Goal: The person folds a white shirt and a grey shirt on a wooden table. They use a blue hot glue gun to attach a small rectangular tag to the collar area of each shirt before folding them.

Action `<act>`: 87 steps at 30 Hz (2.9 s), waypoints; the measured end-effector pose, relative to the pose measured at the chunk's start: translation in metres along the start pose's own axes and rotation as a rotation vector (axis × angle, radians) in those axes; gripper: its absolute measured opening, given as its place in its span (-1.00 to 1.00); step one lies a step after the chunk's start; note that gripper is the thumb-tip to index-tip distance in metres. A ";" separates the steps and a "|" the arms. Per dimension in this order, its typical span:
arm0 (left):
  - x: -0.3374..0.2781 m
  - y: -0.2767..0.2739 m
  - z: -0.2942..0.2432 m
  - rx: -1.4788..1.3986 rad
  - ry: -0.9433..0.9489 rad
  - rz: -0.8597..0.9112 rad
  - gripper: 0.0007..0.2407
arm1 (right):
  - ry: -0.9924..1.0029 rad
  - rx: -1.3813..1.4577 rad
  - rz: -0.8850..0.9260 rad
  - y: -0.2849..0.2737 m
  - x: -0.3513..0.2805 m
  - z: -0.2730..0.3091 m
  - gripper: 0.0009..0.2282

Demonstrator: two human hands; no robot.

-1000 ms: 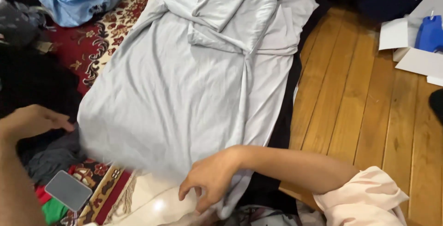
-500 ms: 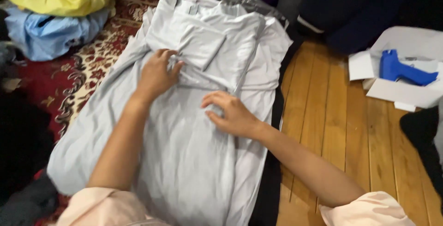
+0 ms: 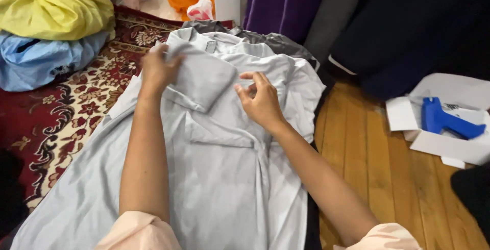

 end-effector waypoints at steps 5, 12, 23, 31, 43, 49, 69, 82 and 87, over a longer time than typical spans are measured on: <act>-0.038 -0.005 0.012 0.222 -0.040 -0.144 -0.49 | -0.075 -0.110 -0.039 0.025 -0.008 -0.018 -0.77; -0.052 -0.019 -0.019 0.355 0.011 -0.121 -0.60 | -0.387 -0.051 0.177 0.025 -0.021 0.036 -0.80; -0.047 -0.004 -0.026 0.344 0.110 0.037 -0.66 | -0.230 0.035 -0.115 0.029 -0.037 -0.017 -0.87; -0.094 -0.017 -0.100 0.425 -0.032 0.428 -0.24 | 0.500 0.451 -0.963 -0.056 -0.030 -0.026 -0.77; -0.117 0.020 -0.150 -0.248 -0.233 0.601 -0.32 | 0.147 0.417 -0.817 -0.033 -0.048 0.036 -0.62; -0.137 0.058 -0.152 -0.909 -0.542 1.076 -0.25 | 0.068 0.344 -0.111 -0.009 -0.032 0.060 -0.60; -0.043 0.030 -0.035 -0.334 -0.177 0.226 -0.69 | -0.365 0.187 0.729 0.015 -0.043 0.071 -0.55; -0.066 0.024 -0.062 0.237 0.006 0.147 -0.84 | -0.394 0.280 0.744 0.003 -0.041 0.089 -0.83; -0.092 0.005 -0.124 0.173 0.285 -0.019 -0.71 | -0.285 -0.270 0.147 -0.032 -0.001 -0.016 -0.83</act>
Point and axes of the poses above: each hand's wrist, its own x-axis towards the middle knuckle, its own y-axis out of the palm, z = x × y, the point moved 5 cm from there along x, towards the middle knuckle, and after that the axes turned 13 degrees about -y, right-handed, at the moved point
